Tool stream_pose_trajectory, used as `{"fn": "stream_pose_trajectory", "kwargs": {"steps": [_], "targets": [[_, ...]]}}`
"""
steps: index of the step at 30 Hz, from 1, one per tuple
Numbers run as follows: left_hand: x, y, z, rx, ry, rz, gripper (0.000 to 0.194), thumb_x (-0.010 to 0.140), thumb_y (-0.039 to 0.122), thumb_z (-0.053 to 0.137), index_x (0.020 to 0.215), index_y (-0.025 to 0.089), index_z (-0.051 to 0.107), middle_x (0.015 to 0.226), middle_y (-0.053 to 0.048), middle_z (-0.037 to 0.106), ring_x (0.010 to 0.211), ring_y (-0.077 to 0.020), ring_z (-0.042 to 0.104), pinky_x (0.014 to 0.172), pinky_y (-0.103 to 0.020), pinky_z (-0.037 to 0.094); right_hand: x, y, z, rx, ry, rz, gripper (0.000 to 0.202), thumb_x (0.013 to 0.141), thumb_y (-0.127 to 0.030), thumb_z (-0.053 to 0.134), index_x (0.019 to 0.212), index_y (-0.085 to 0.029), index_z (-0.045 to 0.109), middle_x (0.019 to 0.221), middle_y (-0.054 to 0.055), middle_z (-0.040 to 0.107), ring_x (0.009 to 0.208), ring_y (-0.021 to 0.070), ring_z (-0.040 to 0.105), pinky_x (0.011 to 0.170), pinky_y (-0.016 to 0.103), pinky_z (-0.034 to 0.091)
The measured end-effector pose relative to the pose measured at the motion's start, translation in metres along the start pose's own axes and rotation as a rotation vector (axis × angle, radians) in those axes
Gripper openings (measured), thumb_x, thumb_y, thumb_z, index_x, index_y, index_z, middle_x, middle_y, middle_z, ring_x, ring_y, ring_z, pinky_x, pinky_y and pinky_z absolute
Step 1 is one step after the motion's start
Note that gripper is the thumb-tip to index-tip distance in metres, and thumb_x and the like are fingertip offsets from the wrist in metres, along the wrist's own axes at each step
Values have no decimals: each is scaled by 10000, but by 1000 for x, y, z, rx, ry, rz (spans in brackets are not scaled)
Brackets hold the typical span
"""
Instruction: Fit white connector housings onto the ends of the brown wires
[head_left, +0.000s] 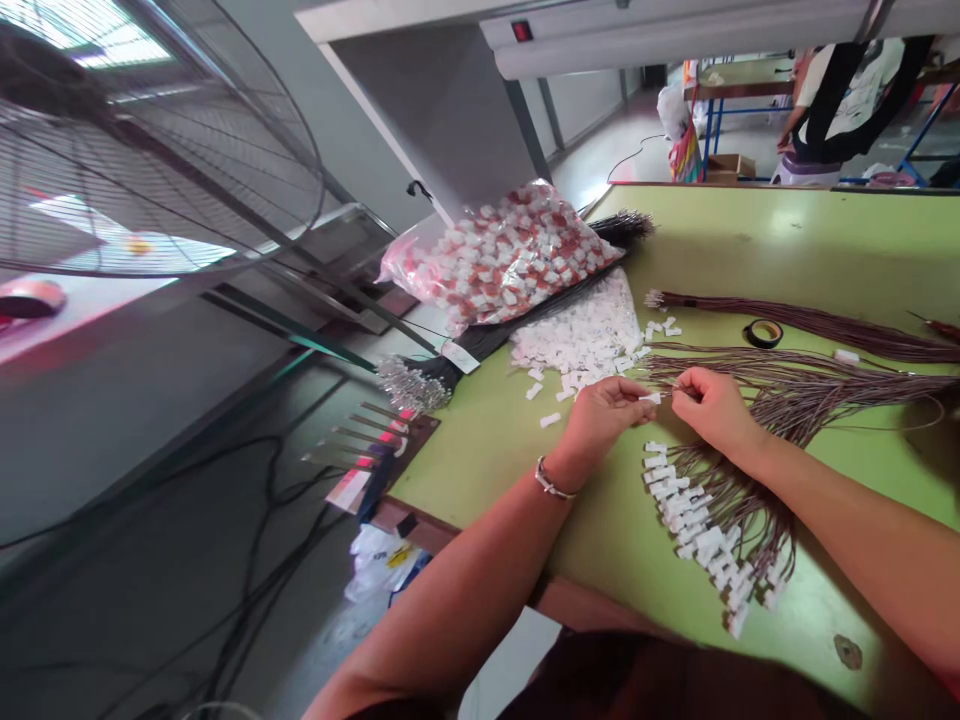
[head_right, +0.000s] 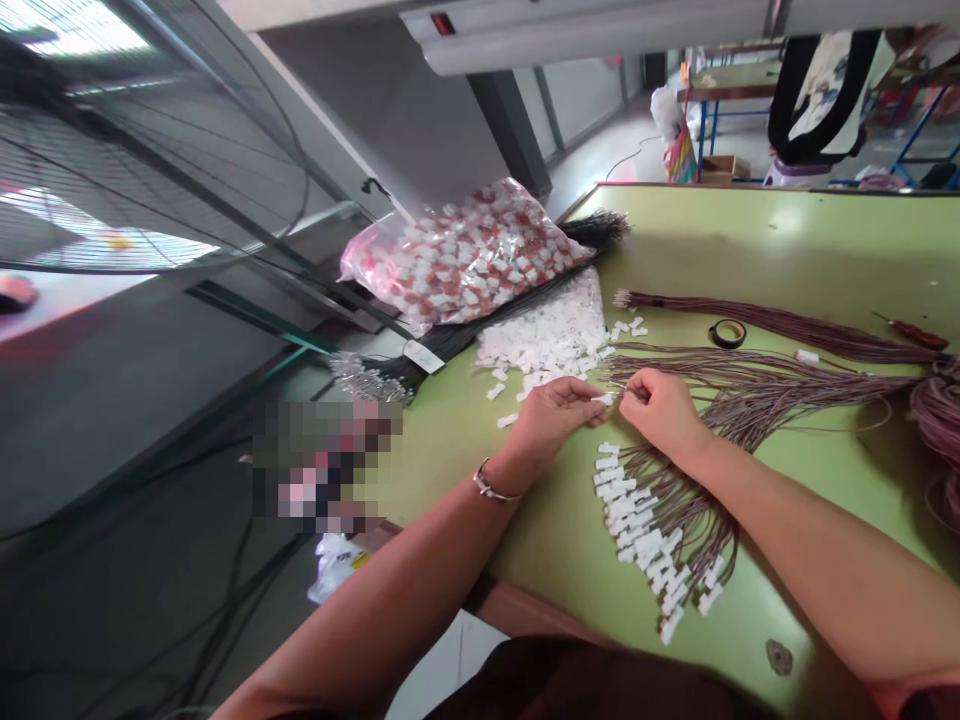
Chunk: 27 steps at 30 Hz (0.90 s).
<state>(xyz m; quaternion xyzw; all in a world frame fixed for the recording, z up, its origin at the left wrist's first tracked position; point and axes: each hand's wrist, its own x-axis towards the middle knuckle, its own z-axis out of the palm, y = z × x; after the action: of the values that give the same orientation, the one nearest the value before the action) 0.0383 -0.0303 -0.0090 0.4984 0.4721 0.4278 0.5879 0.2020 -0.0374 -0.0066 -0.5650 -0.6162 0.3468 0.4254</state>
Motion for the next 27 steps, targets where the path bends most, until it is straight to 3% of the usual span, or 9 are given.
{"fn": "stream_pose_trajectory", "kwargs": {"steps": [7,16,21,24,27], "targets": [[1,-5,9,11,43,27,297,530,308,812,654,124,616,541,-3,640,513,-102,598,544,-232,504,0,6,3,-17,-77,-7,114,646,-286,495,612,-179,517,510,-33,475,478,89,372,467,227,302],[-1,-3,8,61,4,58,225,582,261,782,651,121,620,533,14,614,503,-85,572,538,-221,495,-2,5,3,-72,-96,-11,100,643,-279,521,630,-180,529,531,-27,506,490,97,393,480,236,303],[1,-5,5,87,-24,35,193,596,222,758,675,126,610,532,14,618,509,-91,585,541,-220,494,2,2,-3,90,-125,126,146,653,-324,527,623,-182,540,516,-34,486,467,95,374,457,239,286],[2,-7,3,158,-20,92,129,610,174,726,674,132,623,562,13,625,536,-90,582,538,-208,477,3,0,-6,159,-135,220,177,695,-356,504,651,-188,537,523,-27,514,446,101,393,446,242,293],[2,-9,1,248,17,198,71,637,162,702,665,141,640,601,8,633,561,-87,569,548,-204,462,3,-1,-6,113,-119,152,205,725,-381,506,654,-189,522,521,-30,504,467,100,396,467,239,303]]}}
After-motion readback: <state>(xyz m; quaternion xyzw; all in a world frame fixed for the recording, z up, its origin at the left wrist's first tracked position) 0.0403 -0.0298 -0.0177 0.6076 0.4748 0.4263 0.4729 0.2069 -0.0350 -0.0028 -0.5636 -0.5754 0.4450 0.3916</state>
